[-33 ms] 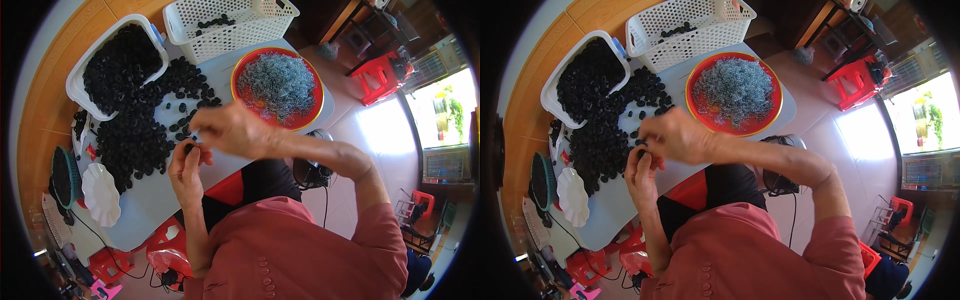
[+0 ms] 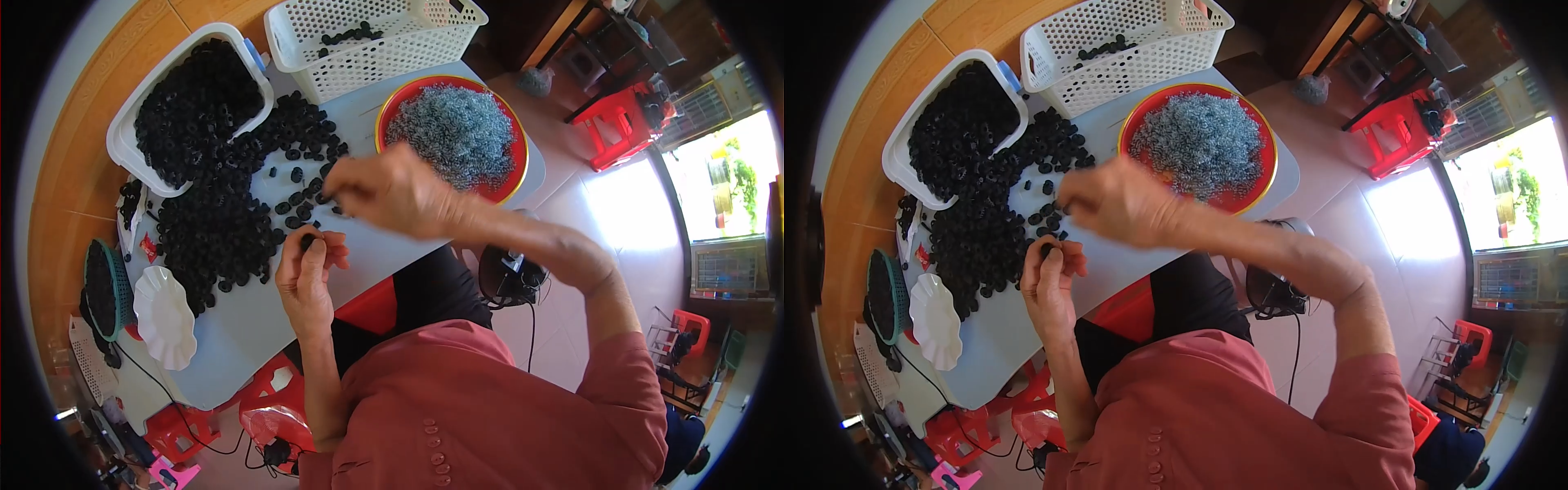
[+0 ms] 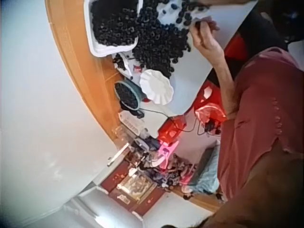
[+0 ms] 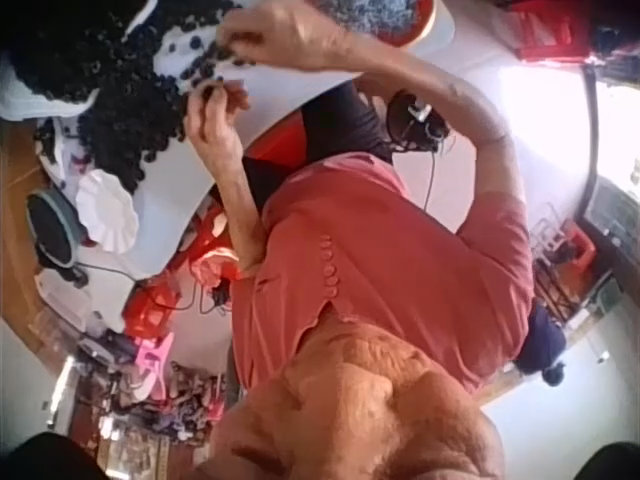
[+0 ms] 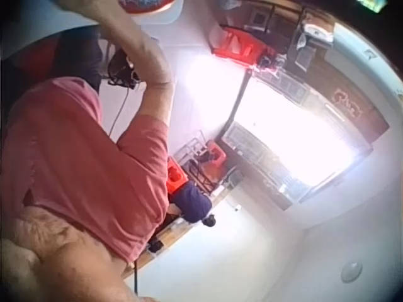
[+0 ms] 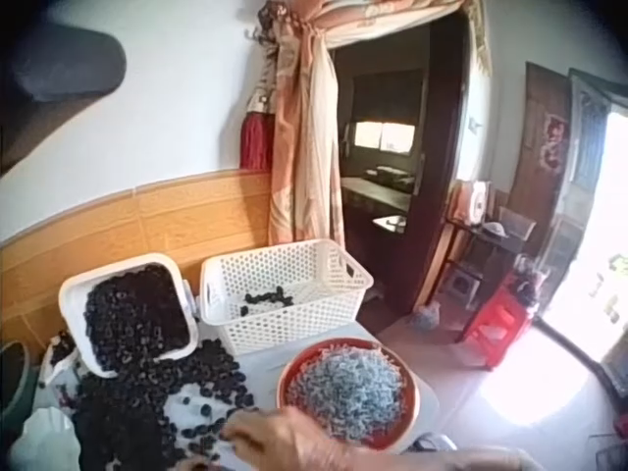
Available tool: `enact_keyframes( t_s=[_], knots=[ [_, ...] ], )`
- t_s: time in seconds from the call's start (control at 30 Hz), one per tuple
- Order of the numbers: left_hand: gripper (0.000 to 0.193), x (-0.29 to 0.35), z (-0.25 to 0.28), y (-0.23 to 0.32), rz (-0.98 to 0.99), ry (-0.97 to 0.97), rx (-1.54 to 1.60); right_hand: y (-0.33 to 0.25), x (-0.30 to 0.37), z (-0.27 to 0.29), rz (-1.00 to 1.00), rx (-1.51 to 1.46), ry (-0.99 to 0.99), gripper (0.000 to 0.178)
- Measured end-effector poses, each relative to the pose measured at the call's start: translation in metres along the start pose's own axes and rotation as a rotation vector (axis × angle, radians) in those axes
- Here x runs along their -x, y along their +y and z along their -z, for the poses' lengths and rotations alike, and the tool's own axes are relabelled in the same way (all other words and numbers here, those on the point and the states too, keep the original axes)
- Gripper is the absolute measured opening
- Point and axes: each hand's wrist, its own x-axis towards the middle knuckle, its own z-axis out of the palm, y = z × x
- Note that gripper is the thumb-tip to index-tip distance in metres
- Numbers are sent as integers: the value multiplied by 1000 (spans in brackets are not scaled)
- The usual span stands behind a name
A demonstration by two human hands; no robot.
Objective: The person assembles small plastic components by taking small pins from a plate and inserting them into black plastic pieces by hand.
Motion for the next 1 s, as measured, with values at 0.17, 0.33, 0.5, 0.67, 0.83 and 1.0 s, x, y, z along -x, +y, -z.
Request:
enact_keyframes(
  t_s=[0.17, 0.33, 0.5, 0.67, 0.83, 1.0],
  knots=[
    [23, 0, -1, -2, 25, -23, 69, 42, 5, 54, -49, 828, -398, 8],
    [29, 0, -4, -5, 35, -33, 26, 36, 21, 58, 21, 836, -362, 11],
    [29, 0, -6, -5, -5, 1, -52, 41, 22, 62, -10, 814, -337, 13],
    [27, 1, -5, -10, -10, -2, -8, 35, 16, 50, 64, 792, -486, 9],
    [26, 3, -6, -14, 1, -18, 23, 39, 10, 45, 102, 747, -322, 9],
    [28, 2, -11, -15, 61, -57, 29, 27, 0, 49, -401, 26, -182, 11]
  ],
)
